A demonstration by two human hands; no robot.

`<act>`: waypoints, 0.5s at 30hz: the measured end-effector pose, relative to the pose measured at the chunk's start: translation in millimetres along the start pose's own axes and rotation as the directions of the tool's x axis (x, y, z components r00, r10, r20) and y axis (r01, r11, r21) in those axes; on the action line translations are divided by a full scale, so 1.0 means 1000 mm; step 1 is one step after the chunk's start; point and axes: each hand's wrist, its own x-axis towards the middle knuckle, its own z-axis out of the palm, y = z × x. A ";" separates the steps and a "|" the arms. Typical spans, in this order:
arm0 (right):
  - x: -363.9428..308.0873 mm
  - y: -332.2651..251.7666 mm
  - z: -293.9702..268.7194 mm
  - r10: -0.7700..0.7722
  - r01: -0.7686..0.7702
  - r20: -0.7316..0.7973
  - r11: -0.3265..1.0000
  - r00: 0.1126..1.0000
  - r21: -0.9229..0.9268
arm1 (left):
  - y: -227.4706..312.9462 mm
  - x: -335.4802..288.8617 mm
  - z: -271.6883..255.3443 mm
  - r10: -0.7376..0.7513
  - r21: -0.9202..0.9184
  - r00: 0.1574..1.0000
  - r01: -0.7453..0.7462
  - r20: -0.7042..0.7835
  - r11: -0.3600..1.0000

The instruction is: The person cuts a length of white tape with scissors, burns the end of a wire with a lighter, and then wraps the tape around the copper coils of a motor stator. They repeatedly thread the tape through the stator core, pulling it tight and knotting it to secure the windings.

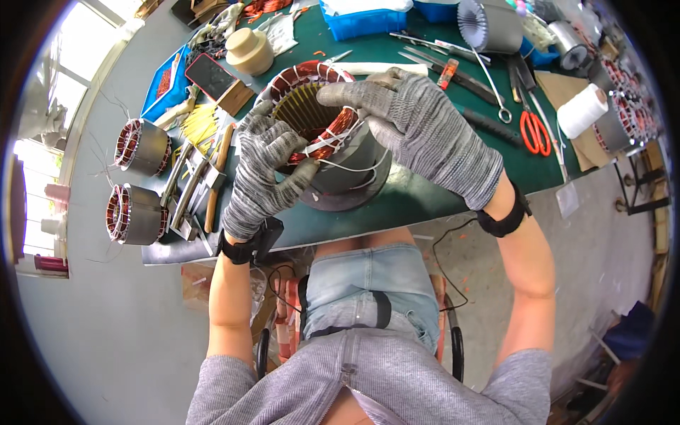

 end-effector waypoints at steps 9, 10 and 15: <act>0.030 0.010 0.004 -0.244 0.247 0.207 0.969 0.947 0.011 | 0.001 0.001 -0.003 -0.035 -0.007 0.999 0.035 0.033 0.999; 0.032 0.010 0.004 -0.210 0.178 0.230 0.972 0.950 0.155 | 0.001 0.001 -0.004 -0.051 0.000 0.997 0.051 0.061 0.999; 0.019 0.018 0.009 -0.115 0.114 0.028 0.992 0.993 0.045 | 0.002 0.001 0.003 0.016 0.013 0.999 -0.016 -0.031 1.000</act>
